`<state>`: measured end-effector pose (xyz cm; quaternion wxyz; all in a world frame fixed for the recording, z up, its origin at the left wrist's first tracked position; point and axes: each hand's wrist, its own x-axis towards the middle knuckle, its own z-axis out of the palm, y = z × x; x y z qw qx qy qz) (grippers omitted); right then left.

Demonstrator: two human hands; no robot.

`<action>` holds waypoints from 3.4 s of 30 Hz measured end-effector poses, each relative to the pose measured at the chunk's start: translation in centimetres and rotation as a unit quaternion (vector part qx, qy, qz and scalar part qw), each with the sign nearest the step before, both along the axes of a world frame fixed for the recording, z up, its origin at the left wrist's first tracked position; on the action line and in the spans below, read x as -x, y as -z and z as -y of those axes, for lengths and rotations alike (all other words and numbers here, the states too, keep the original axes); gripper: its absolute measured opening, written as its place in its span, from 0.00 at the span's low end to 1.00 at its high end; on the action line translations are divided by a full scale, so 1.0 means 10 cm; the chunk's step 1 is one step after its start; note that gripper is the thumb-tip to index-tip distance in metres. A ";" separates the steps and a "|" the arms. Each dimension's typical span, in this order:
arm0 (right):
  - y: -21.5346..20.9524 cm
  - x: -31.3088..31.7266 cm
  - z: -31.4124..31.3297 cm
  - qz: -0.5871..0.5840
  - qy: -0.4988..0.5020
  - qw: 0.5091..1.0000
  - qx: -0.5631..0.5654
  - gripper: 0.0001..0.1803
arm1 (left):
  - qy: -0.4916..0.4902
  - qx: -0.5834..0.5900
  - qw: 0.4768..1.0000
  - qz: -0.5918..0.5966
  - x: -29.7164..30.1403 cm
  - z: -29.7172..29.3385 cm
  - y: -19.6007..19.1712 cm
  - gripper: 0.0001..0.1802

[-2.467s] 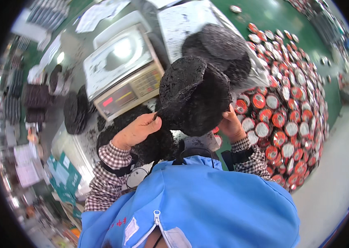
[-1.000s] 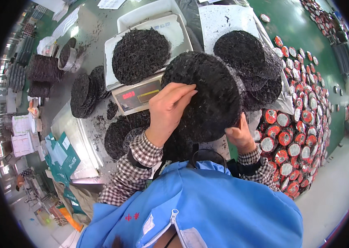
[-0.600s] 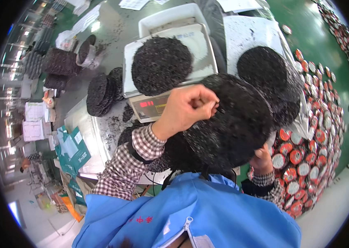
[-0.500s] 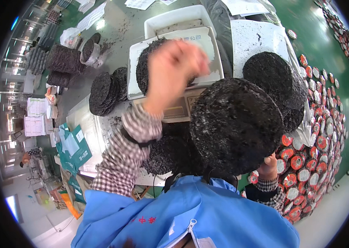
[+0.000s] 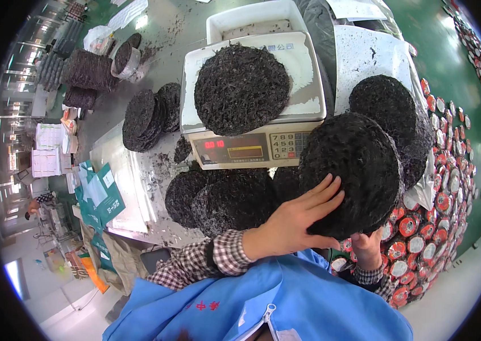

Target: The person weighs circular bundles of seaweed by hand on an electronic scale, picking up bundles from a pile, placing them on the scale, and then moving them to a growing stack on the table.

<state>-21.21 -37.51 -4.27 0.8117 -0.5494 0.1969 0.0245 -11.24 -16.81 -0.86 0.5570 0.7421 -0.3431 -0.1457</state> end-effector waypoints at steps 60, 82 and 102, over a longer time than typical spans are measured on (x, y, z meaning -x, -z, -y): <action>0.53 0.06 0.14 0.111 0.044 0.953 -0.280 0.45 | -0.433 0.409 0.775 -0.210 -0.90 -1.14 0.11 0.26; 0.43 0.05 0.06 0.110 0.021 0.951 -0.289 0.38 | -0.417 0.341 0.832 -0.132 -0.23 -0.70 -0.32 0.21; 0.41 0.27 0.08 0.102 -0.098 0.986 -0.091 0.42 | -0.044 -0.061 0.987 0.141 0.52 -0.02 0.04 0.40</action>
